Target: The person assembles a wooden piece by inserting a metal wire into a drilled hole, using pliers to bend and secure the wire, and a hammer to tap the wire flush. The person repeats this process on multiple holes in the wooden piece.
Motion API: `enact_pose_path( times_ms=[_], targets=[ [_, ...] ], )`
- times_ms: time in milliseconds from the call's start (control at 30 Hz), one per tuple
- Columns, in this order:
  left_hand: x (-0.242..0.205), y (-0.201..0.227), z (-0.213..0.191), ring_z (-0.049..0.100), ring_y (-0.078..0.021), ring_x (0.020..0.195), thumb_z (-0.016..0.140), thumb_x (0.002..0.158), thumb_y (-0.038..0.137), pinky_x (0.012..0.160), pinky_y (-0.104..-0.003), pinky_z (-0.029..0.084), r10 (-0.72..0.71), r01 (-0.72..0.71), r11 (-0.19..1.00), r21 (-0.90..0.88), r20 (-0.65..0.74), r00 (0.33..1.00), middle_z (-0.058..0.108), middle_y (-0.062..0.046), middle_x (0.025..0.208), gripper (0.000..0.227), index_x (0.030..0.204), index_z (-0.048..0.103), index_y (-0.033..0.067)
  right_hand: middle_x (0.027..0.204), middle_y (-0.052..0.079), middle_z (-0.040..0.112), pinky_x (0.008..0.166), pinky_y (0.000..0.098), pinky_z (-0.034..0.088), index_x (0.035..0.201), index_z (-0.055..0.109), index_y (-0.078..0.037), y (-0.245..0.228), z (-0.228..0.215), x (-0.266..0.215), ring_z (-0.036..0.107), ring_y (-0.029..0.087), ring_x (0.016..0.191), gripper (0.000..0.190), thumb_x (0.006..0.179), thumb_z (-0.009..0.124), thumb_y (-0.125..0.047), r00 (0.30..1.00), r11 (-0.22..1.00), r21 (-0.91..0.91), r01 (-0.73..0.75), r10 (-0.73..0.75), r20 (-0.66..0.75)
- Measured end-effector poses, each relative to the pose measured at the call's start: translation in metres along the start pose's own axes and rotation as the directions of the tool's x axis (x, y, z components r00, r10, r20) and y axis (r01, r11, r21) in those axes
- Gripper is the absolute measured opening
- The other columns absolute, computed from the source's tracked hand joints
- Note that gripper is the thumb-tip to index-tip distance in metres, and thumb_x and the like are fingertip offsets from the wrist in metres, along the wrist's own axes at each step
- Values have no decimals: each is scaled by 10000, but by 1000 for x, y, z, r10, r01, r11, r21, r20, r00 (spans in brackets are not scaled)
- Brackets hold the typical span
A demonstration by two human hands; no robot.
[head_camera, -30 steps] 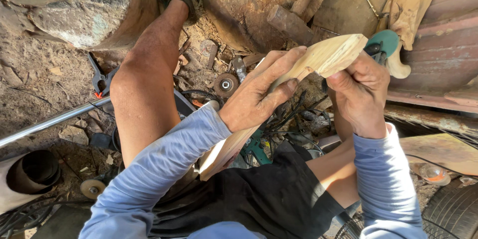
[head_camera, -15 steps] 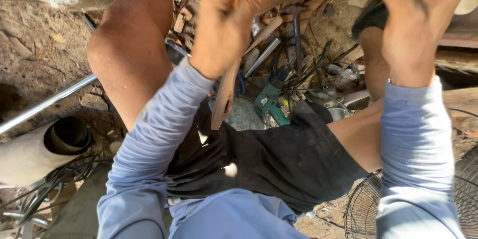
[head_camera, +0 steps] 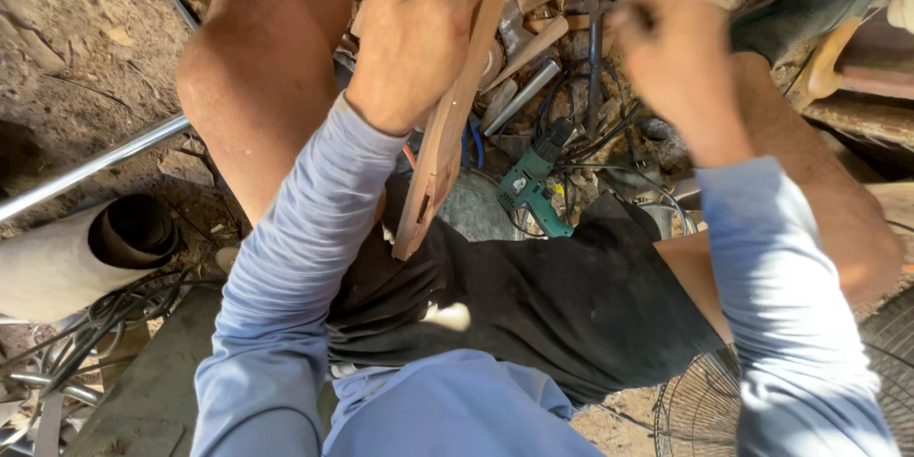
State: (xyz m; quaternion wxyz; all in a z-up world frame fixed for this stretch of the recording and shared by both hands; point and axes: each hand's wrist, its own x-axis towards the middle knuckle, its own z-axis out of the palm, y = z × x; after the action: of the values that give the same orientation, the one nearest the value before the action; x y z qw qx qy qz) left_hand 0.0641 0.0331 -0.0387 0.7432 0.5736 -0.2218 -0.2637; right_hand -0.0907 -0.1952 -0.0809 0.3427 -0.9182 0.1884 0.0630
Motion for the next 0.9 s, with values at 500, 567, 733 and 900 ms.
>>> enact_pose_path(
  times_ms=[500, 567, 733, 900],
  targets=[
    [9, 41, 13, 642, -270, 1249, 592, 1136, 166, 929, -404, 627, -240, 355, 673, -649, 262, 935, 574, -173, 1471, 525, 1599, 348, 123, 1130, 210, 723, 891, 438, 550, 1225, 651, -29, -8, 336, -73, 701, 340, 1052, 425, 900, 729, -292, 645, 882, -29, -471, 366, 671],
    [9, 39, 14, 644, -278, 1268, 590, 1150, 163, 953, -395, 609, -207, 351, 669, -655, 289, 935, 566, -167, 1481, 513, 1601, 352, 111, 1124, 210, 723, 886, 431, 548, 1227, 647, -28, -10, 326, -73, 700, 337, 1050, 424, 902, 727, -290, 672, 870, 17, -493, 368, 643],
    [11, 42, 13, 638, -305, 1268, 577, 1129, 153, 949, -448, 616, -190, 356, 627, -693, 306, 933, 549, -187, 1496, 555, 1614, 308, 133, 1107, 209, 723, 875, 415, 542, 1232, 638, -26, -6, 257, -38, 697, 330, 1047, 424, 907, 721, -285, 842, 882, 182, -435, 327, 428],
    [7, 51, 19, 634, -349, 1280, 551, 1114, 136, 958, -500, 622, -270, 412, 511, -754, 314, 910, 547, -217, 1497, 559, 1617, 312, 96, 1091, 208, 723, 864, 398, 537, 1237, 628, -24, 2, 85, -10, 694, 323, 1043, 423, 911, 716, -280, 938, 930, 140, -340, 325, 123]
  ],
)
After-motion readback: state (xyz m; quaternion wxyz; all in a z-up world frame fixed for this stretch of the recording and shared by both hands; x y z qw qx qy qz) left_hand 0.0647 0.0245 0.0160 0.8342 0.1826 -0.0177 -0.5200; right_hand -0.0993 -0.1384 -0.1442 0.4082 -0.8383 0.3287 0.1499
